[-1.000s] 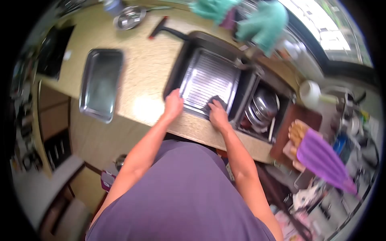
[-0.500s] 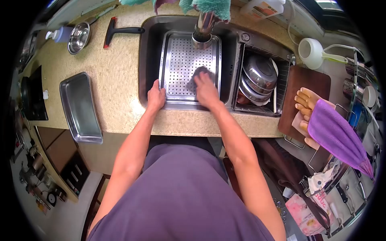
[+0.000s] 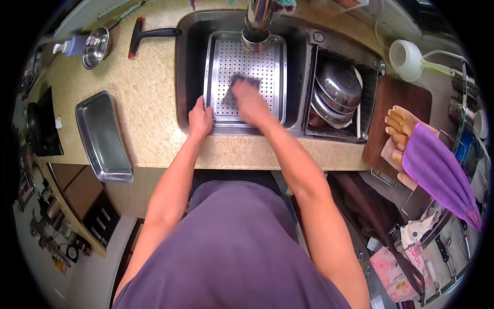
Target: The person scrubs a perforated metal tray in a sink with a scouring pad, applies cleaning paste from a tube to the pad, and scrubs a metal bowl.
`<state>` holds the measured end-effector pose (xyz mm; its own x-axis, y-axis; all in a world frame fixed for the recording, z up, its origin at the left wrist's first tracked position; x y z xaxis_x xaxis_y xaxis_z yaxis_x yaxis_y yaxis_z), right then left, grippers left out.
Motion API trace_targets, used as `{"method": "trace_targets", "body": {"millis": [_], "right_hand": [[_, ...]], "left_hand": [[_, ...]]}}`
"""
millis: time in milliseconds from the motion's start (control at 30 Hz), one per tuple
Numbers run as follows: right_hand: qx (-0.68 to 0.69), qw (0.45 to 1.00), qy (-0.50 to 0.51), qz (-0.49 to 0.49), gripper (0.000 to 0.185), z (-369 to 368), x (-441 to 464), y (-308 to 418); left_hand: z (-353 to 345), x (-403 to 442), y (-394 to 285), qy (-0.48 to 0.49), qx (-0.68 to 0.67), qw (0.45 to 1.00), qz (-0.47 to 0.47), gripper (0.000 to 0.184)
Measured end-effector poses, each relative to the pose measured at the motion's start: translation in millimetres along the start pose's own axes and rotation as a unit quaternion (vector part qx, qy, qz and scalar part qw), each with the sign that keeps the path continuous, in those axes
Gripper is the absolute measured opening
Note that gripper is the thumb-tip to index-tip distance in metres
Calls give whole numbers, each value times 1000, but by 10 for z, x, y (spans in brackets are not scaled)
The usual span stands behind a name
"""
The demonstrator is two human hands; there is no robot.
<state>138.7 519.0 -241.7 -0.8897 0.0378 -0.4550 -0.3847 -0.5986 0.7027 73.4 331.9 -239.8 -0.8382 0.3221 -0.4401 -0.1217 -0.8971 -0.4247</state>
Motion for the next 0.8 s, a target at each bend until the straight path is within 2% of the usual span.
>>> {"method": "trace_targets", "body": {"millis": [33,67,133,200,267,333,367,400,467,533,600,667,700,733,800], "right_hand": [[-78,989,-114,52,52,-60,127,-324],[-71,988,-133,15,50,29,186,-376],[-119,988,-91,45,51,-39,73,-307],[-24,997,-1,76,49,-240,-179,-24],[-14,996,25,88,51,-208,-270,23],[-6,997,-63,41,56,94,-88,-185],[-124,981,-147,-18,56,49,-27,-445],[-92,981,-165,-32,54,30,-32,-550],[-91,990,-95,-56,54,-146,-210,-232],[-88,994,-48,-43,54,-550,-439,86],[32,996,-30,-77,55,-492,-557,286],[-26,972,-99,-211,58,-299,-448,162],[22,961,-148,-234,63,-198,-474,100],[22,960,-152,-233,63,-230,-462,145],[-26,955,-13,-296,64,-440,-486,382]], "left_hand": [[14,-20,-27,-5,4,1000,11,46],[11,-4,-34,-6,6,1000,8,46],[2,1,-9,15,-8,1000,19,46],[-6,44,0,28,-7,999,33,46],[-31,2,26,48,-4,997,52,45],[-19,-8,18,13,-21,1000,17,48],[-55,7,54,22,-5,999,29,46],[-36,-3,54,25,-3,999,23,46],[-33,-14,-16,0,32,999,34,48],[-38,-4,-5,11,3,999,30,48],[-20,-9,-22,7,1,1000,25,47],[-67,-21,30,5,6,1000,16,47],[-50,-6,30,-2,10,1000,6,46],[-29,11,25,-4,9,1000,2,46],[-38,-5,-4,1,12,1000,18,44]]}}
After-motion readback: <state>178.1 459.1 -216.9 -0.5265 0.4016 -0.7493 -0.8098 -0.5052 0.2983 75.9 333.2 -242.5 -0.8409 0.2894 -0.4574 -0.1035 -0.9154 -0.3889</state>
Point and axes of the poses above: each hand's wrist, its own x-axis towards the middle knuckle, its own z-axis out of the back of the hand, y = z × x, the point moved 1 cm from there along x, towards the middle knuckle, and after that the axes turned 15 degrees about x, right-handed, at the moved point
